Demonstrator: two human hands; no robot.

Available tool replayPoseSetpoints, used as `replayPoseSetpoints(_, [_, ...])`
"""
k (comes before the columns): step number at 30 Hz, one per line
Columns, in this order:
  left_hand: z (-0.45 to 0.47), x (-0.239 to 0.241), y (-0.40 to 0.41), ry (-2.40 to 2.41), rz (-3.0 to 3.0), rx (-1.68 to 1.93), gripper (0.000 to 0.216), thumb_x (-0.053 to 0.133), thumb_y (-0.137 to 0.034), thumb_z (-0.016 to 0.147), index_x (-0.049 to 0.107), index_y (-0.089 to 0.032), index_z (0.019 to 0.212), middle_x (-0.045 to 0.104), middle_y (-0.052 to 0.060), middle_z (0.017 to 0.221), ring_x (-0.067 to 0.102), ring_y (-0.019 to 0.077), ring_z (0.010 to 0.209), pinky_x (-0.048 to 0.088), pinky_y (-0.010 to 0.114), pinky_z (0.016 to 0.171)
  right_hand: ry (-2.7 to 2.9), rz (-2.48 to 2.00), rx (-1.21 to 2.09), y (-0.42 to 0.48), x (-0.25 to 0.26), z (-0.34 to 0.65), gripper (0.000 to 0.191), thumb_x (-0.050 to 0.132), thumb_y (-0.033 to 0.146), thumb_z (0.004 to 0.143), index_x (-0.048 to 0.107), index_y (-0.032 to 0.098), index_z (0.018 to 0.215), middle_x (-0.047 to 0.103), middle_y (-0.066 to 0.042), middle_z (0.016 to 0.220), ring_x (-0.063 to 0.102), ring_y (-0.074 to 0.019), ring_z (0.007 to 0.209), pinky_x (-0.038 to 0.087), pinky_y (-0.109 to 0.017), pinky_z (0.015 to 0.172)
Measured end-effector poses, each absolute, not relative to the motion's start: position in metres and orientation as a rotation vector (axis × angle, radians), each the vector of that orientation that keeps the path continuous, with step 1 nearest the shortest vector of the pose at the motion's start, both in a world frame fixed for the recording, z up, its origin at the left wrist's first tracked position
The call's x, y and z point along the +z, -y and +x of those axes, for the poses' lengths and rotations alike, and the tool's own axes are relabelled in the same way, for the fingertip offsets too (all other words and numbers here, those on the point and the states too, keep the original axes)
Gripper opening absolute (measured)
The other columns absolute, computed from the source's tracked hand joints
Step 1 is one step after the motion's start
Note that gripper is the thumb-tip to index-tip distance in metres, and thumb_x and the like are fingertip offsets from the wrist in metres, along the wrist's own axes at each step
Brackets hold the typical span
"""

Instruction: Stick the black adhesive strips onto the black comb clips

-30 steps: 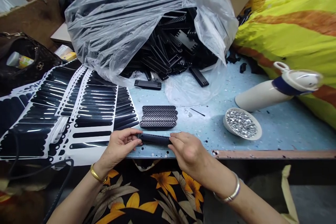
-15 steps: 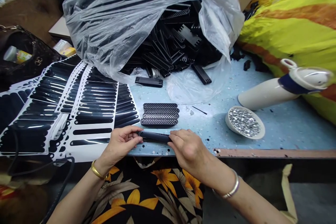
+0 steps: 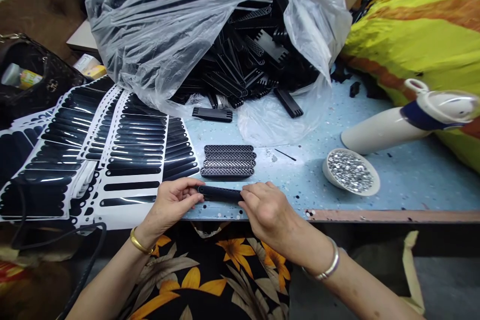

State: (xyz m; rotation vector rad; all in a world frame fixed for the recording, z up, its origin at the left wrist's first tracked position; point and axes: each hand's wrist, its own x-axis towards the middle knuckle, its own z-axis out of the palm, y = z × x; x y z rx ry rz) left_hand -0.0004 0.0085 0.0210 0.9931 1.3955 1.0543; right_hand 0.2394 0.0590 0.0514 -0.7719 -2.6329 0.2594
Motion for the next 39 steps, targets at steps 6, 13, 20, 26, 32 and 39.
replayPoseSetpoints(6, [-0.001, 0.020, -0.008, -1.394, 1.024, 1.065, 0.025, 0.070, -0.020, 0.070, 0.073, -0.011, 0.092, 0.067, 0.001, 0.060, 0.061, 0.0117, 0.053, 0.048, 0.021, 0.052, 2.642, -0.751, 0.238, -0.060, 0.049, 0.240, 0.017, 0.050, 0.011, 0.093, 0.066, 0.012, 0.086, 0.070, -0.015, 0.093, 0.065, -0.0241, 0.080, 0.051, -0.038, 0.068])
replayPoseSetpoints(13, [0.000, 0.017, -0.007, -1.391, 1.024, 1.092, 0.024, 0.070, -0.020, 0.070, 0.074, -0.011, 0.092, 0.067, 0.001, 0.059, 0.063, 0.0124, 0.054, 0.048, 0.020, 0.051, 2.660, -0.779, 0.233, -0.059, 0.050, 0.237, 0.020, 0.049, 0.010, 0.094, 0.064, 0.013, 0.081, 0.069, -0.014, 0.089, 0.063, -0.0242, 0.079, 0.049, -0.037, 0.068])
replayPoseSetpoints(20, [0.000, 0.021, -0.007, -1.401, 1.034, 1.093, 0.024, 0.070, -0.021, 0.070, 0.074, -0.011, 0.092, 0.067, 0.001, 0.059, 0.062, 0.0112, 0.052, 0.049, 0.019, 0.050, 2.666, -0.787, 0.259, -0.058, 0.055, 0.234, 0.022, 0.047, 0.009, 0.094, 0.064, 0.012, 0.081, 0.067, -0.015, 0.087, 0.063, -0.0254, 0.080, 0.049, -0.038, 0.068])
replayPoseSetpoints(26, [0.003, 0.028, -0.012, -1.460, 0.937, 1.083, 0.021, 0.065, -0.029, 0.075, 0.074, -0.012, 0.083, 0.070, 0.004, 0.062, 0.070, 0.0153, 0.055, 0.050, 0.017, 0.043, 2.674, -0.792, 0.303, -0.059, 0.063, 0.231, 0.023, 0.044, 0.009, 0.094, 0.063, 0.011, 0.082, 0.066, -0.014, 0.083, 0.061, -0.0250, 0.078, 0.050, -0.039, 0.067])
replayPoseSetpoints(32, [0.007, 0.032, -0.014, -1.498, 0.851, 1.097, 0.017, 0.067, -0.027, 0.070, 0.073, -0.012, 0.076, 0.069, 0.003, 0.061, 0.069, 0.0146, 0.052, 0.047, 0.015, 0.040, 2.652, -0.817, 0.365, -0.058, 0.065, 0.232, 0.021, 0.045, 0.010, 0.095, 0.063, 0.012, 0.085, 0.065, -0.013, 0.082, 0.062, -0.0244, 0.079, 0.051, -0.038, 0.068])
replayPoseSetpoints(39, [0.012, 0.035, -0.018, -1.531, 0.815, 1.098, 0.021, 0.067, -0.033, 0.069, 0.073, -0.012, 0.071, 0.066, 0.002, 0.055, 0.067, 0.0137, 0.047, 0.044, 0.015, 0.037, 2.632, -0.786, 0.365, -0.058, 0.066, 0.233, 0.022, 0.044, 0.008, 0.094, 0.064, 0.011, 0.085, 0.066, -0.014, 0.083, 0.062, -0.0247, 0.079, 0.053, -0.038, 0.067])
